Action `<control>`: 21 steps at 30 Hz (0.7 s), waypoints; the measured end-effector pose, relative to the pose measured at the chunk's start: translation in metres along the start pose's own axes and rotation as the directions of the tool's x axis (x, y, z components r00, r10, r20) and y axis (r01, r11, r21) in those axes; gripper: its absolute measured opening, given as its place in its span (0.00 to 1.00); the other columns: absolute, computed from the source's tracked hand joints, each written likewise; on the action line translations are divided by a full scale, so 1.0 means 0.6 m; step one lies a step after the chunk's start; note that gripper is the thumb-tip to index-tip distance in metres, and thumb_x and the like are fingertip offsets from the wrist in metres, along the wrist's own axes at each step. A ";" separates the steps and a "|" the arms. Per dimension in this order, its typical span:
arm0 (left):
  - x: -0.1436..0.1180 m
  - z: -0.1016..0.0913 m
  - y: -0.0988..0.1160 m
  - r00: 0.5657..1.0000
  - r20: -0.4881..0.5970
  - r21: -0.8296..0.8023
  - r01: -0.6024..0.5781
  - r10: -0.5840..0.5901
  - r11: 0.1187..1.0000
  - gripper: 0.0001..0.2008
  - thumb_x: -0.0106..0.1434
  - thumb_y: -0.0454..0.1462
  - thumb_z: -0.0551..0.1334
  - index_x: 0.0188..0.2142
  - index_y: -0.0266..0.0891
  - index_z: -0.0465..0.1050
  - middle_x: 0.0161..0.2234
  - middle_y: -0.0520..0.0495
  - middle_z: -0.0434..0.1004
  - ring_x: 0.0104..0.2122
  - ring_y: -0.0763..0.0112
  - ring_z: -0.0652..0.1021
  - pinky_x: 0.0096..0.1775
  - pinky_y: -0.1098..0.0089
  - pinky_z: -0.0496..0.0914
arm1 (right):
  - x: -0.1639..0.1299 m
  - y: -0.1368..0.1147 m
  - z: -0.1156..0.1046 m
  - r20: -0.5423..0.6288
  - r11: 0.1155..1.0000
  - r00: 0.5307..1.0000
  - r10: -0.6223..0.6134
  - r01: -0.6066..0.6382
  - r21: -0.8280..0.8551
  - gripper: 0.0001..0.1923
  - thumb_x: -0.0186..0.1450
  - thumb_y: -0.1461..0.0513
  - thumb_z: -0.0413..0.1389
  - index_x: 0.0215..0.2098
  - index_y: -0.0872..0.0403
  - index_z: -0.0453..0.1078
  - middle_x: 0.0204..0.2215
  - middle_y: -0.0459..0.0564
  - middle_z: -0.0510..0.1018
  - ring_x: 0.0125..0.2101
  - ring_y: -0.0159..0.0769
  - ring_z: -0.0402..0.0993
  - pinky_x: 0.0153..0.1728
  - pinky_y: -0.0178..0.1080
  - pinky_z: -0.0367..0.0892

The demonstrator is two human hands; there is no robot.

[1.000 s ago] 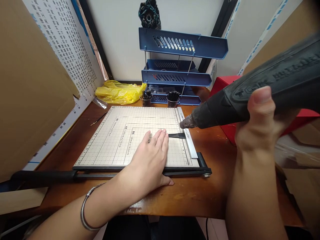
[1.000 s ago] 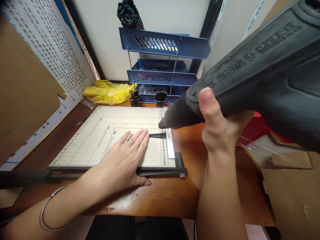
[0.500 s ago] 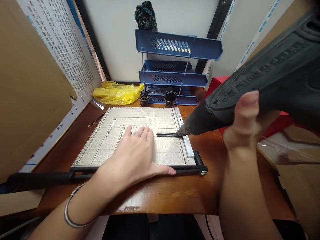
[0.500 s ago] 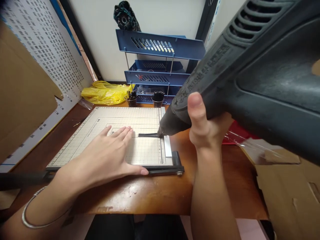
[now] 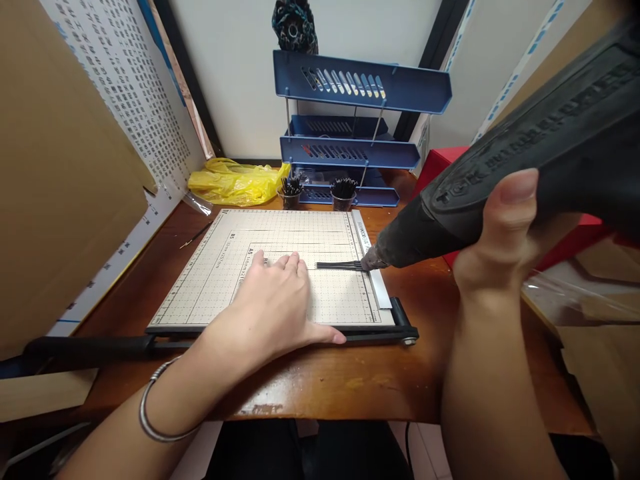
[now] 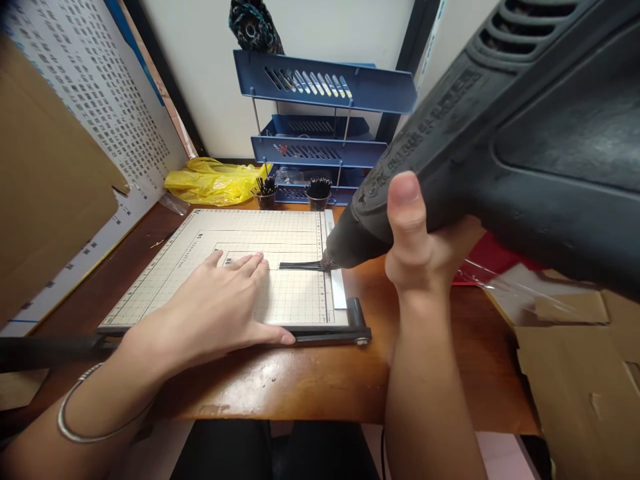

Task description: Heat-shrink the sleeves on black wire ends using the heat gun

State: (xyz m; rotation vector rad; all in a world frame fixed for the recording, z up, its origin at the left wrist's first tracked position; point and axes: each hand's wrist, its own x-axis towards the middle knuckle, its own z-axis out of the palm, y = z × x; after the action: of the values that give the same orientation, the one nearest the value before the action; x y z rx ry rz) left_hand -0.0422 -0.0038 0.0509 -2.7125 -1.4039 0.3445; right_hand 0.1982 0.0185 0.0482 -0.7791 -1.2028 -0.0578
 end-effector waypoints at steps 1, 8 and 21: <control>-0.001 -0.003 -0.002 1.000 0.010 -0.003 -0.002 0.002 1.000 0.59 0.54 0.73 0.57 0.62 0.20 0.68 0.61 0.18 0.70 0.58 0.37 0.75 0.62 0.39 0.61 | 0.000 -0.001 0.001 -0.011 0.997 0.998 -0.066 0.066 -0.028 0.23 0.65 0.42 0.58 0.53 0.42 0.72 0.51 0.43 0.72 0.69 0.49 0.58 0.68 0.58 0.55; -0.003 -0.021 -0.007 0.998 0.058 0.000 -0.011 0.011 1.000 0.50 0.57 0.69 0.61 0.56 0.24 0.73 0.53 0.25 0.78 0.48 0.40 0.80 0.55 0.46 0.69 | -0.002 -0.004 0.008 -0.011 0.979 0.987 -0.157 0.155 -0.133 0.19 0.70 0.45 0.54 0.54 0.40 0.74 0.51 0.42 0.74 0.70 0.50 0.57 0.68 0.61 0.54; -0.001 -0.025 -0.004 0.996 0.088 0.016 0.002 -0.003 1.000 0.48 0.57 0.70 0.59 0.53 0.26 0.73 0.53 0.27 0.77 0.46 0.42 0.81 0.50 0.50 0.71 | -0.002 -0.002 0.003 -0.009 0.972 0.983 -0.185 0.181 -0.149 0.20 0.70 0.46 0.55 0.57 0.38 0.74 0.50 0.39 0.77 0.64 0.47 0.67 0.68 0.58 0.56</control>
State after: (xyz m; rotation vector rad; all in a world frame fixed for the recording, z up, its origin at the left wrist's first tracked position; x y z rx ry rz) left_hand -0.0410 -0.0021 0.0658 -2.7136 -1.4188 0.4784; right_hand 0.1957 0.0181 0.0481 -0.7918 -1.2565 -0.3100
